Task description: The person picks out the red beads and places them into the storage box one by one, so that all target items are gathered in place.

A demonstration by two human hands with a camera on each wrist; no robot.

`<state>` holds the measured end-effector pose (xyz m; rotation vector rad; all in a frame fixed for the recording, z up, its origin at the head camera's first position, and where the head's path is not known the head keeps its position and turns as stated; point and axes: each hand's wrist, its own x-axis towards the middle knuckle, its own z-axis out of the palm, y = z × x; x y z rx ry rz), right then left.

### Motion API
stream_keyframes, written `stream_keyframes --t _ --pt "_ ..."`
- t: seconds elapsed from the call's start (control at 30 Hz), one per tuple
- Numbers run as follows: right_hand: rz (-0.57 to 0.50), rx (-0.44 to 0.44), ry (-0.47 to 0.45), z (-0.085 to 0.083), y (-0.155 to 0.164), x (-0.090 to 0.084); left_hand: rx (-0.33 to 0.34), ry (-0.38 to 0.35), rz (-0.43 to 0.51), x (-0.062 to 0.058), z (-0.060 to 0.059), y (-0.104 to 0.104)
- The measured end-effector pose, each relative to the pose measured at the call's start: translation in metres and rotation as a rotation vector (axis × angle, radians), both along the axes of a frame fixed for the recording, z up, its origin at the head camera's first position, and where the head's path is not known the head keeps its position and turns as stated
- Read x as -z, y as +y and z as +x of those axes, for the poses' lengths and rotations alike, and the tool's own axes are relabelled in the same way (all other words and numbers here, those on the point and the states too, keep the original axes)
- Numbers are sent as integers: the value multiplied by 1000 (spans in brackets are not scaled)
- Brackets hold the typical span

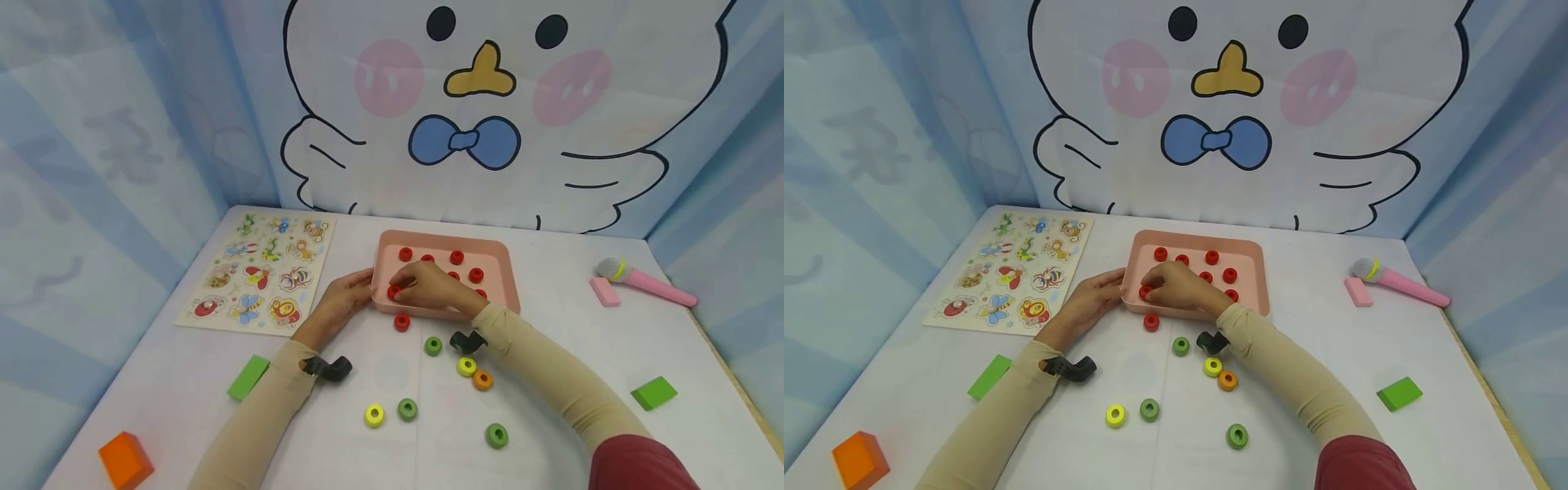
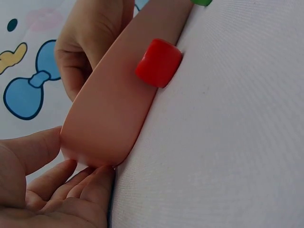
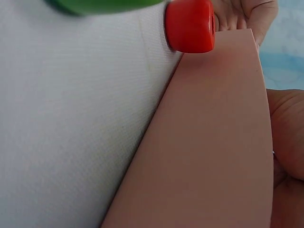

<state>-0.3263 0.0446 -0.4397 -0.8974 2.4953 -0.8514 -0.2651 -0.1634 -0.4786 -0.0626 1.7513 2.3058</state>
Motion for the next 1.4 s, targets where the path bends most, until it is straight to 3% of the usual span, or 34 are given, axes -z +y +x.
stream_keyframes --t 0.27,0.47,0.67,0.87,1.03,1.17,1.4 --pt "-6 22 -29 2 1 1 -16 -25 -23 1 1 1" --pt "-31 47 8 10 9 -6 -16 -26 -40 0 1 3" --pt "-77 66 66 32 23 -16 -28 -50 -69 -1 2 2" --pt "-172 -49 94 64 30 -24 -27 -50 -90 -3 3 0" --pt "-54 -87 138 81 26 -17 -35 -44 -87 -2 3 -2" --pt "77 -92 233 87 22 -7 -23 -35 -77 -2 3 -1" --pt "104 -83 287 92 19 0 -27 -31 -72 -1 2 3"
